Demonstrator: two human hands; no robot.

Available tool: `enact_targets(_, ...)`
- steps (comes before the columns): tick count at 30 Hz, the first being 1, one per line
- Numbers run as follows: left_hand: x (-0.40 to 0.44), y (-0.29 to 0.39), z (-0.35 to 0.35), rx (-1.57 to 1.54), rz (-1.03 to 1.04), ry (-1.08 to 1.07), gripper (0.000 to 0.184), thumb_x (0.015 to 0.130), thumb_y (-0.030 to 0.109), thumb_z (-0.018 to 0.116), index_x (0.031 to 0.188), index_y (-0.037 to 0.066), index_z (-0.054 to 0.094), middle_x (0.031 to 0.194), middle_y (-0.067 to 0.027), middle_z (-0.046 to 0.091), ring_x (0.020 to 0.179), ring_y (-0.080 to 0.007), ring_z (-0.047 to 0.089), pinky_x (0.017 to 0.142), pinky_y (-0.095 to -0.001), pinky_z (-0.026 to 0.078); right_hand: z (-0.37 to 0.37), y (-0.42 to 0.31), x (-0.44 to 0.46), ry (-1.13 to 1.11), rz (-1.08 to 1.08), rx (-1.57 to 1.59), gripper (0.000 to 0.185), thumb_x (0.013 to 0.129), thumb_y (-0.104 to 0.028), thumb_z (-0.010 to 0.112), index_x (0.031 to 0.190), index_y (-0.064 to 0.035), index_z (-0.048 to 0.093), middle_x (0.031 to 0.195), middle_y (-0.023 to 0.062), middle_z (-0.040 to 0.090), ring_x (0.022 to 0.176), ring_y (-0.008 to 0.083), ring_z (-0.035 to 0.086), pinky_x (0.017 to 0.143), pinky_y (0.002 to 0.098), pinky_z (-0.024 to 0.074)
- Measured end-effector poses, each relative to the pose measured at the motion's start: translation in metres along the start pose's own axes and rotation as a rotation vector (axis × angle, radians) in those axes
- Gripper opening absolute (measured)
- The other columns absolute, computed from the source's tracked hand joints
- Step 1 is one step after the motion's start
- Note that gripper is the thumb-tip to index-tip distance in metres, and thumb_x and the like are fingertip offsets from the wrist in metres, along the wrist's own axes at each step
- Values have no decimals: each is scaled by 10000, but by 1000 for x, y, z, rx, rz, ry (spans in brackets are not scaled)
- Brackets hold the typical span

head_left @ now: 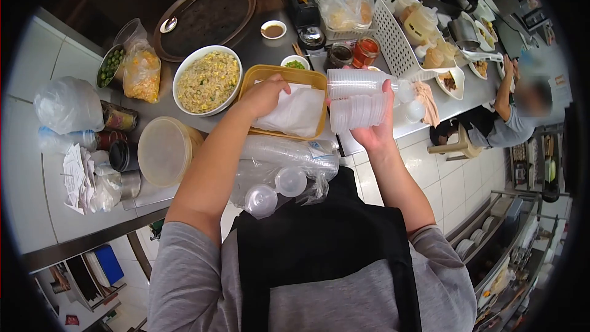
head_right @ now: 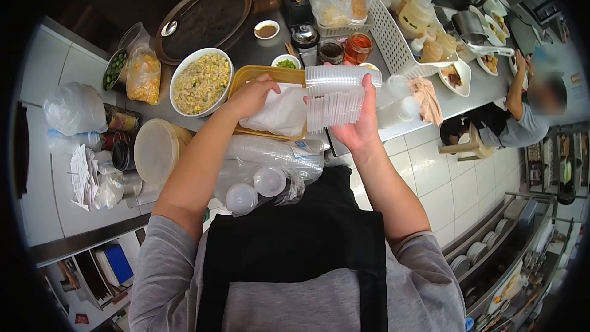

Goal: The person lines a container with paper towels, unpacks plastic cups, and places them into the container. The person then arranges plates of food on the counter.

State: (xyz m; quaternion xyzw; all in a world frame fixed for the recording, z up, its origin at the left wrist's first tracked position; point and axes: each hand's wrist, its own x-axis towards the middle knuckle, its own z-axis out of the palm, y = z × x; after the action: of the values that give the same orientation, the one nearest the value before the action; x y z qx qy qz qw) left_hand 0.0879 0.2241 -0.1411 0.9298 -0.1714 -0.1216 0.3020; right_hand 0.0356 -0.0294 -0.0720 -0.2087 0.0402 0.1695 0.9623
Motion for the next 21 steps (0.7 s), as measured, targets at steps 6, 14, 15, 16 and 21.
enact_targets(6,-11,7,-11,54,-77,15,303,841,-48,499,1076,113,600,1236,-36,531,1120,-297,555,927,-405,450,7,17,30,2,39,-132,553,924,-557,470,1358,-222,397,1421,103,408,1317,341,381,1052,634,318)
enact_targets(14,-16,4,-15,148,-91,-85,364,787,50,686,1134,101,587,1274,-78,471,1130,-313,550,947,-410,450,-2,62,64,59,126,-374,427,951,-338,557,1264,-66,455,1208,113,563,1111,262,563,959,416,455)
enact_targets(15,-16,3,-15,194,-101,-154,422,765,79,719,1161,98,576,1288,-92,454,1139,-324,543,959,-408,445,-2,65,63,100,121,-385,426,923,-268,619,1251,-51,458,1178,113,571,1072,237,582,920,386,479)
enact_targets(16,-18,3,-15,189,-107,-151,422,765,79,719,1161,98,576,1288,-92,454,1139,-324,543,959,-408,445,-2,69,61,99,128,-390,426,923,-268,619,1251,-51,458,1178,113,571,1072,237,582,920,386,479)
enact_targets(21,-29,0,-10,173,-53,-103,700,630,158,841,1253,82,531,1353,-116,408,1273,-323,427,1041,-416,395,-1,82,61,87,-146,-1144,564,841,-282,734,1239,-1,449,1133,120,598,1034,235,593,906,344,473)
